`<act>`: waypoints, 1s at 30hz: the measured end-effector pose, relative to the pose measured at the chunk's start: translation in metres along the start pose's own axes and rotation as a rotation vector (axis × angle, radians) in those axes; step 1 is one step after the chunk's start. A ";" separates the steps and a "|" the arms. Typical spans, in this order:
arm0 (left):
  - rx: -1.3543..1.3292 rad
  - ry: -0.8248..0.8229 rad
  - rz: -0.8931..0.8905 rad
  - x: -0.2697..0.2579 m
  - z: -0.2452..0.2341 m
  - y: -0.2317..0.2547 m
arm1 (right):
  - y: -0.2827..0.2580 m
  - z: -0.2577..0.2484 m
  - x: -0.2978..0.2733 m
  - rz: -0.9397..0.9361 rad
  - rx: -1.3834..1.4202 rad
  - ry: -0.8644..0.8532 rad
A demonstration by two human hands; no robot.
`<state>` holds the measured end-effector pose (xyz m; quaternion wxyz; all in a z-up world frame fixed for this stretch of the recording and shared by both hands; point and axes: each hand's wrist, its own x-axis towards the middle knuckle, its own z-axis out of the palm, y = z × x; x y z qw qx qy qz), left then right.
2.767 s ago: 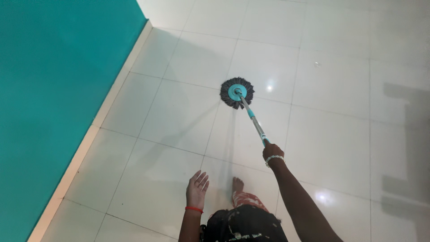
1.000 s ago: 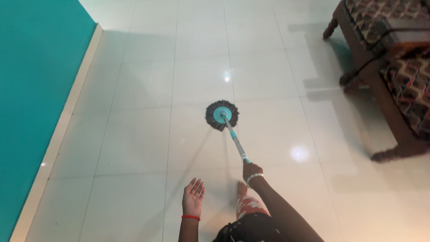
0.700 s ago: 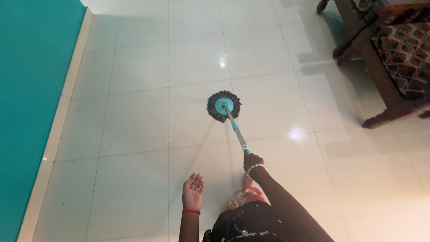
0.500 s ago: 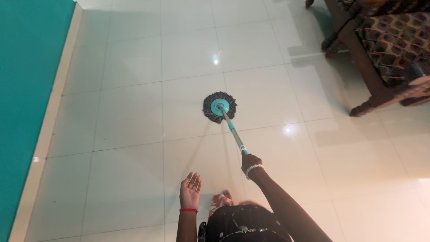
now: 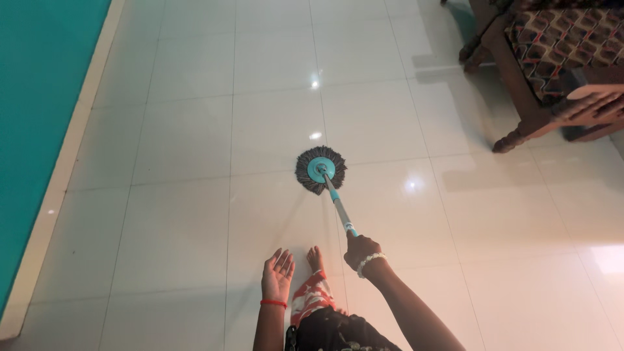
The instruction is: The person mops a white tiled floor using a blue and grey spin mop. They move systematically across the room, cleaning the floor area near a teal wall and around a white pedestal sink.
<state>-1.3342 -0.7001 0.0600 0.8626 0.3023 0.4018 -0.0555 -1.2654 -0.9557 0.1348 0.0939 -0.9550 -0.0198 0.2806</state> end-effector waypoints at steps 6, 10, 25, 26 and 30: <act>0.020 0.023 -0.016 -0.026 -0.031 -0.017 | -0.028 -0.020 -0.073 -0.080 0.104 0.359; 0.003 -0.002 -0.041 -0.016 -0.025 -0.024 | -0.035 -0.032 -0.066 -0.549 0.308 1.030; 0.004 0.004 -0.051 0.097 0.086 0.035 | 0.002 -0.099 0.113 -0.757 0.447 1.030; -0.003 0.000 -0.047 0.108 0.092 0.046 | 0.002 -0.108 0.128 -0.736 0.453 1.029; 0.006 0.021 -0.020 0.146 0.115 0.086 | -0.002 -0.147 0.194 -0.596 0.480 1.014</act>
